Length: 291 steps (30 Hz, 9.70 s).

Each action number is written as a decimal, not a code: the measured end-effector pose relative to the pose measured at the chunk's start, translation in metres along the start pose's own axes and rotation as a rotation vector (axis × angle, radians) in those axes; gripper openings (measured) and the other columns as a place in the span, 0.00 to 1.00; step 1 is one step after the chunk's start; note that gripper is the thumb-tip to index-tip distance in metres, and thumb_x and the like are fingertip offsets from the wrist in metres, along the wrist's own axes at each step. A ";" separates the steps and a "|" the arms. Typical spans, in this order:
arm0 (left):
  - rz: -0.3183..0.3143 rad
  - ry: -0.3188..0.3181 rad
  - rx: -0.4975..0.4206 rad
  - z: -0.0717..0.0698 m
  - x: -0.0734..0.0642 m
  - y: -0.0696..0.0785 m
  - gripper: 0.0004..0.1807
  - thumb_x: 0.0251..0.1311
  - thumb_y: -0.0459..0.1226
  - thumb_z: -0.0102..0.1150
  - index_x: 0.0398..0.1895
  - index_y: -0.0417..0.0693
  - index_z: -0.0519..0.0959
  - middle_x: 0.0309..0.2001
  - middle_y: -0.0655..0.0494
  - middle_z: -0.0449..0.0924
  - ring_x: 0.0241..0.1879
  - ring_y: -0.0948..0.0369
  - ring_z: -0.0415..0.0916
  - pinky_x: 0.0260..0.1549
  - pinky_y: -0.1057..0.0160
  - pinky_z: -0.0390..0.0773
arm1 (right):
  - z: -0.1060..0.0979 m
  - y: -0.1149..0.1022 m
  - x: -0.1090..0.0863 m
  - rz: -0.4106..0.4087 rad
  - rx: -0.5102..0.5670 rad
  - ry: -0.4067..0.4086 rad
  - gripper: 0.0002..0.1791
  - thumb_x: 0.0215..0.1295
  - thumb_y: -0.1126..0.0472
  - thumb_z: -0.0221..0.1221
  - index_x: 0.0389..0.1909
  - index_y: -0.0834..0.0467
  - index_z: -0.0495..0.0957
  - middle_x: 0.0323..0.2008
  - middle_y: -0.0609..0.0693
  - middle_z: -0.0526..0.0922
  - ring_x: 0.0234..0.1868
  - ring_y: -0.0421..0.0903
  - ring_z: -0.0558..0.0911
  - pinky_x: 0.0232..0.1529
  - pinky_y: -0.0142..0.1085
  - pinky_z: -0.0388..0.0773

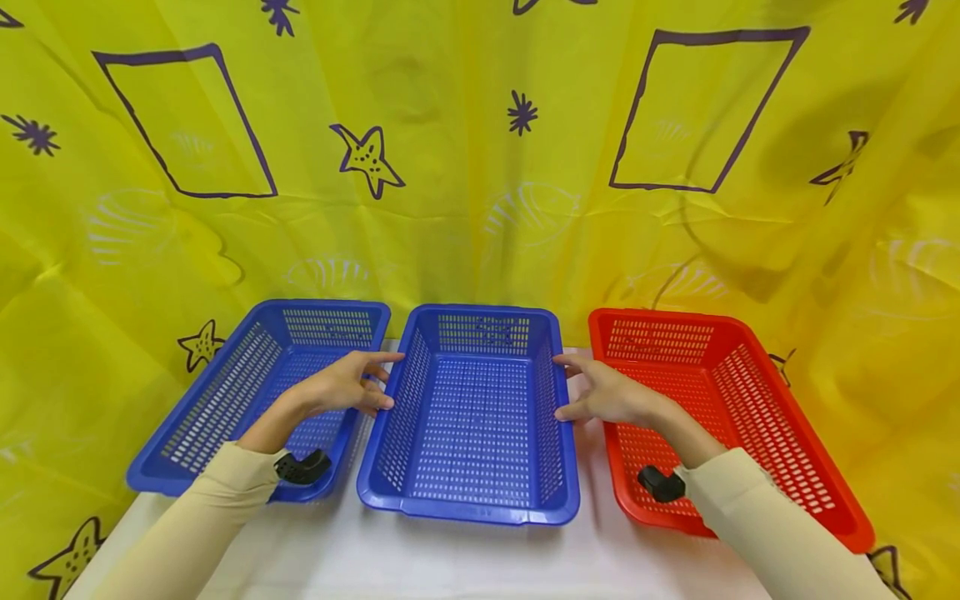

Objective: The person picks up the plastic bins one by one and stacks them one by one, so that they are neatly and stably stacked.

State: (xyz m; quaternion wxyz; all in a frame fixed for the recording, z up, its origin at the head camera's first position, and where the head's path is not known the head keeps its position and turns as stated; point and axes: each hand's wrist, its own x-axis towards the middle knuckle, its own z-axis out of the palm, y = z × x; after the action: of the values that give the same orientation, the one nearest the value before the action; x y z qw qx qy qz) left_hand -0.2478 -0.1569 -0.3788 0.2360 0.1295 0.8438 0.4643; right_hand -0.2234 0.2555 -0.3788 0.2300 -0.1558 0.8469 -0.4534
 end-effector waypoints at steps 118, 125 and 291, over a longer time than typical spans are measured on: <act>0.087 0.030 0.051 -0.081 -0.073 0.079 0.41 0.63 0.27 0.68 0.78 0.40 0.62 0.55 0.34 0.71 0.37 0.52 0.85 0.43 0.52 0.88 | -0.025 -0.099 -0.027 -0.078 -0.036 0.082 0.51 0.63 0.54 0.73 0.81 0.58 0.55 0.62 0.65 0.70 0.42 0.54 0.89 0.57 0.53 0.82; 0.089 0.032 0.060 -0.095 -0.081 0.071 0.41 0.63 0.27 0.68 0.78 0.39 0.61 0.53 0.34 0.71 0.37 0.51 0.85 0.43 0.51 0.88 | -0.013 -0.106 -0.014 -0.110 0.021 0.061 0.52 0.63 0.57 0.73 0.81 0.61 0.53 0.62 0.67 0.68 0.40 0.56 0.89 0.54 0.50 0.85; -0.135 0.109 0.122 -0.208 -0.129 -0.101 0.43 0.65 0.26 0.65 0.78 0.29 0.52 0.62 0.22 0.65 0.46 0.48 0.83 0.44 0.49 0.88 | 0.178 -0.145 0.155 -0.092 0.192 0.090 0.52 0.58 0.65 0.75 0.80 0.59 0.57 0.58 0.57 0.72 0.30 0.52 0.90 0.67 0.42 0.74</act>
State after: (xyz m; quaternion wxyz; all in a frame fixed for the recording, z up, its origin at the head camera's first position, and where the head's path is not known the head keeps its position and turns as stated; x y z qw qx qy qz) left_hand -0.2454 -0.4174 -0.3336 0.2123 0.0610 0.8889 0.4014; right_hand -0.2517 -0.0203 -0.3818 0.1846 -0.1511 0.8012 -0.5488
